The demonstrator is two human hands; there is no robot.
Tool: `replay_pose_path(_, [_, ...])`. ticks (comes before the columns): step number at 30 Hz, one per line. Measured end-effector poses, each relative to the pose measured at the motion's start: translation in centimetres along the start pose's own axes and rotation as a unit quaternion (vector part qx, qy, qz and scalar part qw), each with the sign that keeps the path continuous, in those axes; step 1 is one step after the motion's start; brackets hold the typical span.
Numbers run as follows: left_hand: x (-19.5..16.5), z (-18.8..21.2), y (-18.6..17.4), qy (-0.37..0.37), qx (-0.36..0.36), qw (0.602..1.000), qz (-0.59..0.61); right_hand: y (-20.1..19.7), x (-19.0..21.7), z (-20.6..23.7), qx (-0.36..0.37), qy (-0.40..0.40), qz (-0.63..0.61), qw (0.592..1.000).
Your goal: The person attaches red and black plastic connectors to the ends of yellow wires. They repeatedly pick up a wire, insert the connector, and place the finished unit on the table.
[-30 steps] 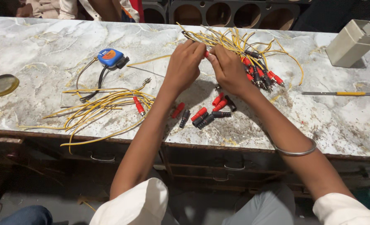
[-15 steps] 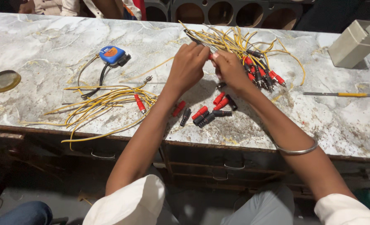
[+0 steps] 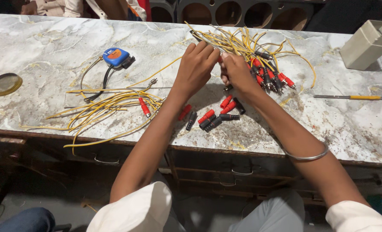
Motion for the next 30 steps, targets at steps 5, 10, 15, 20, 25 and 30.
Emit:
replay_pose_path(5, [0.2,-0.2,0.0,-0.006,0.020,1.000,0.014,-0.5,-0.7,-0.3,0.004,0.060,-0.066,0.996])
replay_pose_path(10, [1.9,-0.1,-1.3,-0.024,-0.004,0.998,0.060,-2.4,0.3,-0.5,-0.098,-0.052,0.071,0.991])
replay_pose_path(15, [6.7,2.1,-4.4,-0.234,0.003,0.966,-0.107,-8.4,3.6,0.6,-0.392,-0.155,0.455,0.784])
replay_pose_path(20, [11.1,6.8,-4.9,-0.486,0.363,0.788,-0.105,-8.0,4.7,1.8,-0.437,-0.279,0.554,0.651])
replay_pose_path(25, [12.2,8.6,-5.1,-0.518,0.489,0.699,-0.056,0.1,2.4,0.5,-0.064,-0.309,0.513,0.798])
replay_pose_path(30, [11.7,6.8,-4.0,-0.448,0.426,0.783,-0.061,3.4,0.7,1.5,0.144,-0.293,0.457,0.827])
Point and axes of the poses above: each hand's wrist, its own z-axis away from the middle knuckle, its own y-axis out of the palm, x = y × z, the point moved 4 cm from there along -z, towards the middle knuckle, and after that the axes turned 4 degrees about y, right-handed, at the moved point
